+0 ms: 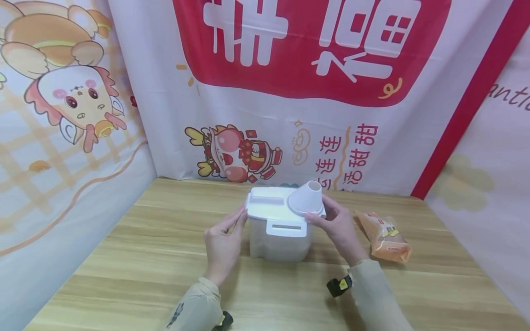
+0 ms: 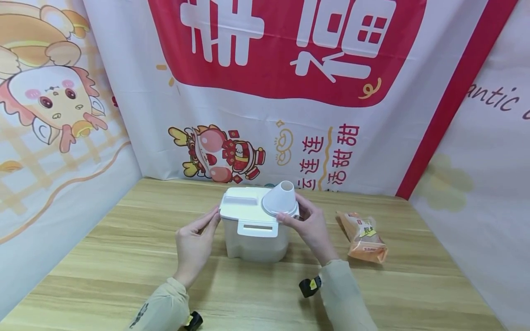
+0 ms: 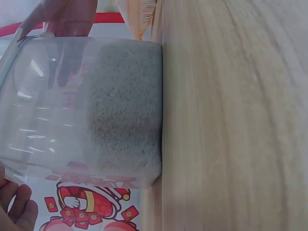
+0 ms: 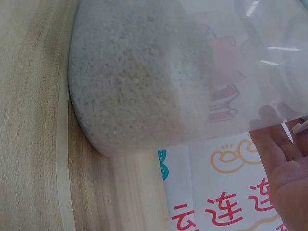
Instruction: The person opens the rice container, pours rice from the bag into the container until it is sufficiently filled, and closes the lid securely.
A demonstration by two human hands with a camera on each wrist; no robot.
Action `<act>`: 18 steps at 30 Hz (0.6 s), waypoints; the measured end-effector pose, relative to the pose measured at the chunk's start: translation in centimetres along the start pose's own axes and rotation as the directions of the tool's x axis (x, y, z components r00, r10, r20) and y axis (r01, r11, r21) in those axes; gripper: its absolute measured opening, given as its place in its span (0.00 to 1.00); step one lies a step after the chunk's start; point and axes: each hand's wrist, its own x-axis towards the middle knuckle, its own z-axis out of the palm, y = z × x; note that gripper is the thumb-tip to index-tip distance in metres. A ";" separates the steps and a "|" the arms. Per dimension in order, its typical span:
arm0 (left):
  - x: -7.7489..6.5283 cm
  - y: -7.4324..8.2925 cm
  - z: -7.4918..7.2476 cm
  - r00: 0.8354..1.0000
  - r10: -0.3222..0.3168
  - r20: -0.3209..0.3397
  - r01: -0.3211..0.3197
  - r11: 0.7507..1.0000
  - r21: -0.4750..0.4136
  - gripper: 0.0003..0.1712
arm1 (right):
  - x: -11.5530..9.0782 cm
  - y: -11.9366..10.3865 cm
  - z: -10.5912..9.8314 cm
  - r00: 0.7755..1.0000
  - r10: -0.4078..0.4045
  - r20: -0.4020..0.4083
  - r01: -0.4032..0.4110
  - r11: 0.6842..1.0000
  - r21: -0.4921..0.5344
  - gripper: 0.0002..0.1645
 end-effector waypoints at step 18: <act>0.2 3.6 -0.2 0.998 -0.051 -0.023 0.050 0.999 -0.012 0.12 | 0.0 0.0 0.1 1.000 0.005 -0.006 -0.005 1.000 0.007 0.42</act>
